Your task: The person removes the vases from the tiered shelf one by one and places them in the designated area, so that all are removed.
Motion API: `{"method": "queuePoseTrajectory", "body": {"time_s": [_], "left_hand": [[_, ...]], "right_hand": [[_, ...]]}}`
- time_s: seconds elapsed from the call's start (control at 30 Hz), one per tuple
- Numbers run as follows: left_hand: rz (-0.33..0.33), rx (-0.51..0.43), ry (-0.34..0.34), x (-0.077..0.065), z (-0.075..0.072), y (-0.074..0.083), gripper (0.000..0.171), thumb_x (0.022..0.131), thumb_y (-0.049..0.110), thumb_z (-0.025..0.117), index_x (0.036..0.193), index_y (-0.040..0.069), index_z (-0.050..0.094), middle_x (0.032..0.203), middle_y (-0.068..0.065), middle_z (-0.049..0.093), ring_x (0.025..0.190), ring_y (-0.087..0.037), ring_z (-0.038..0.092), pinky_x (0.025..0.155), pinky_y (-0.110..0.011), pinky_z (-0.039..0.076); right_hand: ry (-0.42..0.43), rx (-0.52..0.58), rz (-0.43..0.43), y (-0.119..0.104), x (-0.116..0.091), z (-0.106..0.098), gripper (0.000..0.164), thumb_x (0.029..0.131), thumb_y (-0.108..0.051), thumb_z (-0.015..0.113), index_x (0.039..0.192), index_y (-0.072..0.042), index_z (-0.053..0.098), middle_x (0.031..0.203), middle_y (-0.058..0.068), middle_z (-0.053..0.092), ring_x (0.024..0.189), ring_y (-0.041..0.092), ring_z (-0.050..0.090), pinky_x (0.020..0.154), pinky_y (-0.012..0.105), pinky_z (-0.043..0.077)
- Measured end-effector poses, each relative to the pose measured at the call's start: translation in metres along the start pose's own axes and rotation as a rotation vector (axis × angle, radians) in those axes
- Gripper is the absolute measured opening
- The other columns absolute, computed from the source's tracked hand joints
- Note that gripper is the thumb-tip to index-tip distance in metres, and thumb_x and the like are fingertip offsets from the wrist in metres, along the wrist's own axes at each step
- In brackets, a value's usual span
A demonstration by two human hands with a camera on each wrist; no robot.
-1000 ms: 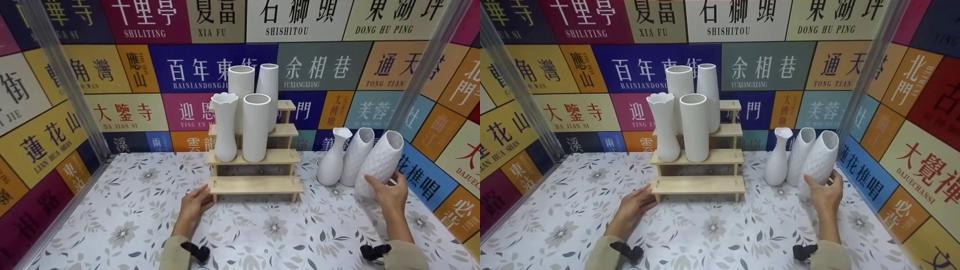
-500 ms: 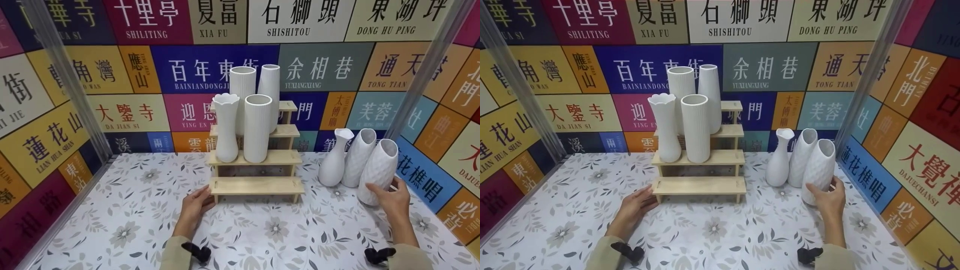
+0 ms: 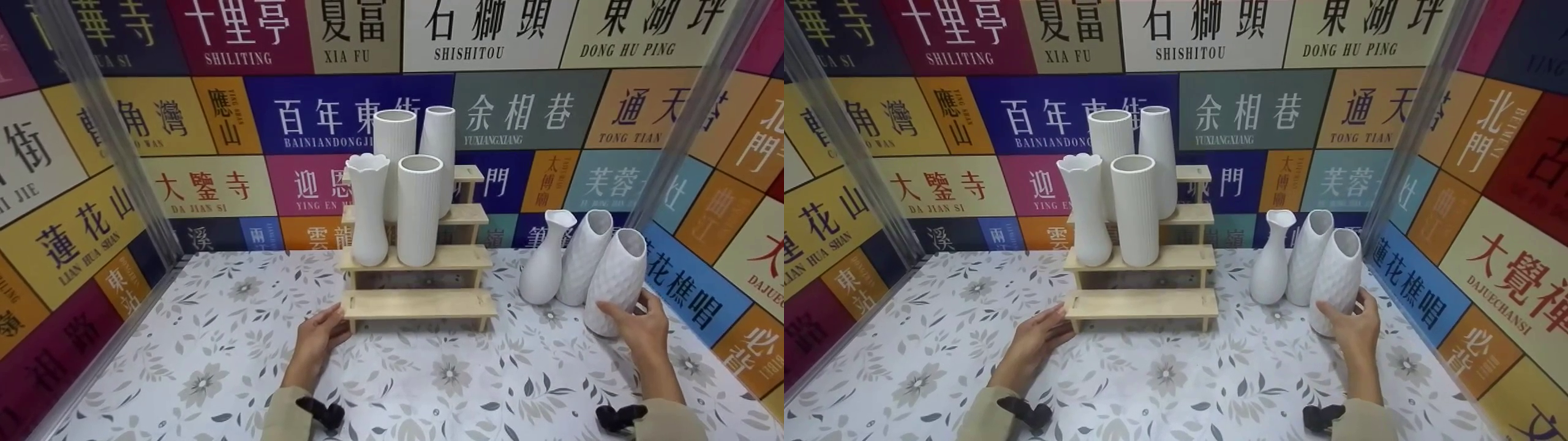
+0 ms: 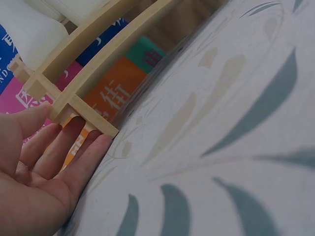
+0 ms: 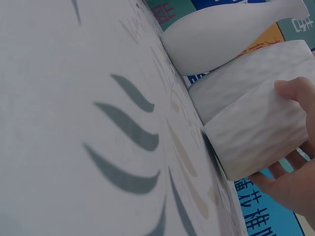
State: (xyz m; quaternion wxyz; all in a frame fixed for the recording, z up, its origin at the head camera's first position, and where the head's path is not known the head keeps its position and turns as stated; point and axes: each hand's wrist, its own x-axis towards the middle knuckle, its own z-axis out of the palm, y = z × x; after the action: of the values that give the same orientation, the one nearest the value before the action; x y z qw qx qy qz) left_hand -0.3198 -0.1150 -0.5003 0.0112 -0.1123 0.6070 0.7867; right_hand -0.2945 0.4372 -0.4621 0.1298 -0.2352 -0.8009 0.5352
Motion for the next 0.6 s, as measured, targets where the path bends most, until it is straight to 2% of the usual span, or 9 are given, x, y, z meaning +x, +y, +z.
{"method": "queuePoseTrajectory", "body": {"time_s": [0.13, 0.33, 0.47, 0.6], "left_hand": [[0.011, -0.001, -0.008, -0.0008, -0.0001, -0.0008, 0.049, 0.098, 0.022, 0.066, 0.141, 0.001, 0.055, 0.133, -0.028, 0.062, 0.111, -0.032, 0.069, 0.095, -0.037, 0.062], [0.024, -0.011, -0.024, -0.001, -0.0016, -0.0022, 0.051, 0.098, 0.021, 0.066, 0.142, -0.001, 0.053, 0.134, -0.029, 0.061, 0.109, -0.029, 0.07, 0.094, -0.037, 0.062], [0.005, 0.003, -0.01, 0.0, -0.0024, -0.0026, 0.049, 0.098, 0.021, 0.066, 0.142, 0.001, 0.054, 0.135, -0.028, 0.061, 0.109, -0.028, 0.07, 0.093, -0.036, 0.062], [0.001, -0.007, -0.011, 0.0006, -0.0016, -0.0017, 0.049, 0.098, 0.021, 0.066, 0.142, 0.001, 0.054, 0.137, -0.029, 0.059, 0.114, -0.031, 0.068, 0.096, -0.037, 0.061]], "right_hand": [[-0.012, 0.013, 0.005, 0.002, 0.0001, -0.0003, 0.105, 0.086, -0.055, 0.073, 0.162, -0.022, 0.009, 0.17, 0.011, 0.012, 0.153, 0.037, 0.021, 0.126, 0.052, 0.03], [0.003, 0.015, -0.005, 0.0051, -0.0007, 0.0002, 0.101, 0.087, -0.054, 0.071, 0.162, -0.025, 0.011, 0.17, 0.009, 0.015, 0.15, 0.034, 0.028, 0.123, 0.05, 0.035], [0.012, 0.04, -0.013, 0.0071, -0.0006, 0.0011, 0.098, 0.089, -0.051, 0.071, 0.162, -0.025, 0.011, 0.17, 0.007, 0.014, 0.15, 0.034, 0.028, 0.122, 0.049, 0.037], [0.001, 0.092, -0.003, 0.0067, -0.0003, 0.0007, 0.099, 0.089, -0.049, 0.071, 0.162, -0.029, 0.008, 0.171, 0.003, 0.009, 0.153, 0.034, 0.023, 0.125, 0.049, 0.033]]}}
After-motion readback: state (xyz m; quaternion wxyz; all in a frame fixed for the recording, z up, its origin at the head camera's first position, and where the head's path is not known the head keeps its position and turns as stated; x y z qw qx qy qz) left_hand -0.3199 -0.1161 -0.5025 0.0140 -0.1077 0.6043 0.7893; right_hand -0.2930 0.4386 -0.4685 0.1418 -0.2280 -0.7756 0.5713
